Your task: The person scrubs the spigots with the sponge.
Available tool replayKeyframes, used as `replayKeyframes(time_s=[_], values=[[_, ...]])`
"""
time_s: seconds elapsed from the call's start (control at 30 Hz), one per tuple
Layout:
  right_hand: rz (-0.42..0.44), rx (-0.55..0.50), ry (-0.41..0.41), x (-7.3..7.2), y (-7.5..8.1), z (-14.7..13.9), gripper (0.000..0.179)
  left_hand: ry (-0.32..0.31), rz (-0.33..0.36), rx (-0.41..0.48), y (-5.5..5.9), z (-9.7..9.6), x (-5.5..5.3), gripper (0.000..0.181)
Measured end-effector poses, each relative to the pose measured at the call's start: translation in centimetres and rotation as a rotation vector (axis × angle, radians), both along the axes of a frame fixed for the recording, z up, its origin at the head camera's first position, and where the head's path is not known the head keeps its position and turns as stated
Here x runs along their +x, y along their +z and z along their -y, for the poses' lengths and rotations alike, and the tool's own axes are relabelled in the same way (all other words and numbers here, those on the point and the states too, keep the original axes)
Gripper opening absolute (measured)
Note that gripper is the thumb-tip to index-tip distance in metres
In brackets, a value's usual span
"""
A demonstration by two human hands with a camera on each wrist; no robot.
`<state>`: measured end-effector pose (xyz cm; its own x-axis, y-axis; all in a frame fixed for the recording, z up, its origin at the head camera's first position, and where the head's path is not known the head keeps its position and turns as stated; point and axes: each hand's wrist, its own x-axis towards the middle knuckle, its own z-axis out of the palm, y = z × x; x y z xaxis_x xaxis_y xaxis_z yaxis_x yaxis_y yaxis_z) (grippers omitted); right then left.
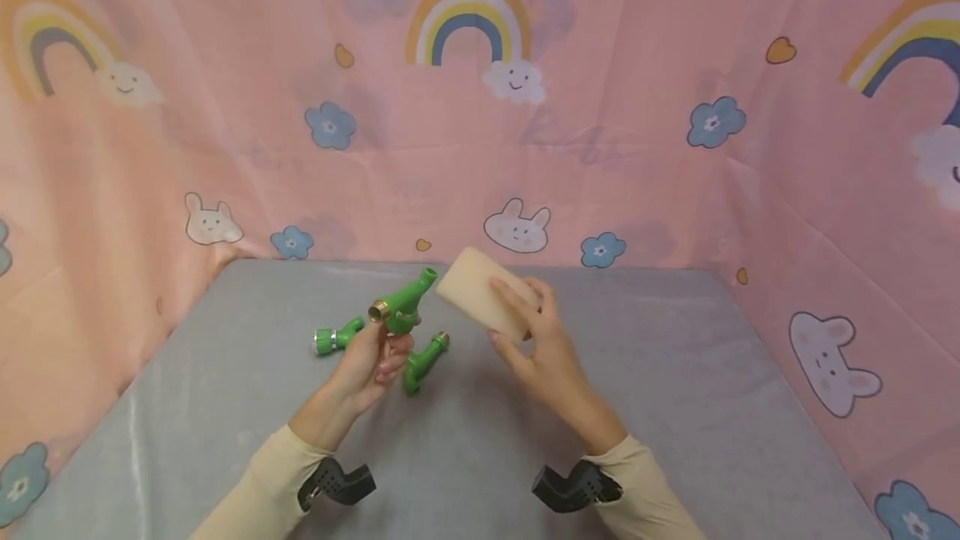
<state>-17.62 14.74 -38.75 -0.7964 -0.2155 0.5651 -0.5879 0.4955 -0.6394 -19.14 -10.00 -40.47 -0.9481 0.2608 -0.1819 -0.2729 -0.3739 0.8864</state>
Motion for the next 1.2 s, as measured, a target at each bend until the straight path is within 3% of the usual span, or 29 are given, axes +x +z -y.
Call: replayKeyframes(time_s=[0.1,0.2,0.33,0.43,0.5,0.6,0.77,0.87,1.03,1.1,1.2], values=[[-0.051,0.005,0.078,0.3,0.0,0.6,0.065,-0.021,0.006,-0.010,0.1,-0.1,0.0,0.045],[-0.093,0.040,0.134,0.5,-0.4,1.6,0.066,-0.087,0.005,-0.015,0.2,-0.2,0.1,0.045],[-0.093,0.070,0.105,0.3,-1.1,2.2,0.066,-0.144,0.020,0.043,0.4,-0.1,0.3,0.047],[-0.088,0.119,0.055,-0.1,-1.4,2.1,0.064,-0.096,0.039,0.069,0.6,0.0,0.3,0.046],[-0.087,0.153,0.022,-0.3,-1.3,1.8,0.063,-0.030,0.053,0.076,0.8,0.1,0.2,0.044],[-0.069,0.129,-0.005,-0.4,-1.1,1.4,0.064,0.053,0.062,0.071,0.8,0.2,-0.1,0.044],[-0.065,0.081,0.058,0.0,-1.1,1.9,0.064,0.053,0.062,0.060,0.9,0.2,-0.4,0.046],[0.008,0.127,0.069,-0.1,-1.6,2.2,0.063,0.073,0.026,0.012,1.2,0.5,-0.5,0.044],[0.171,0.189,-0.054,-0.8,-1.8,1.1,0.062,0.163,-0.100,-0.133,1.6,1.5,-0.6,0.039],[0.168,0.136,-0.083,-1.0,-1.5,0.4,0.063,0.161,-0.157,-0.197,1.7,1.7,-0.7,0.034],[0.065,0.004,-0.072,-0.9,-0.9,-0.1,0.064,0.140,-0.216,-0.267,1.6,1.6,-0.7,0.039]])
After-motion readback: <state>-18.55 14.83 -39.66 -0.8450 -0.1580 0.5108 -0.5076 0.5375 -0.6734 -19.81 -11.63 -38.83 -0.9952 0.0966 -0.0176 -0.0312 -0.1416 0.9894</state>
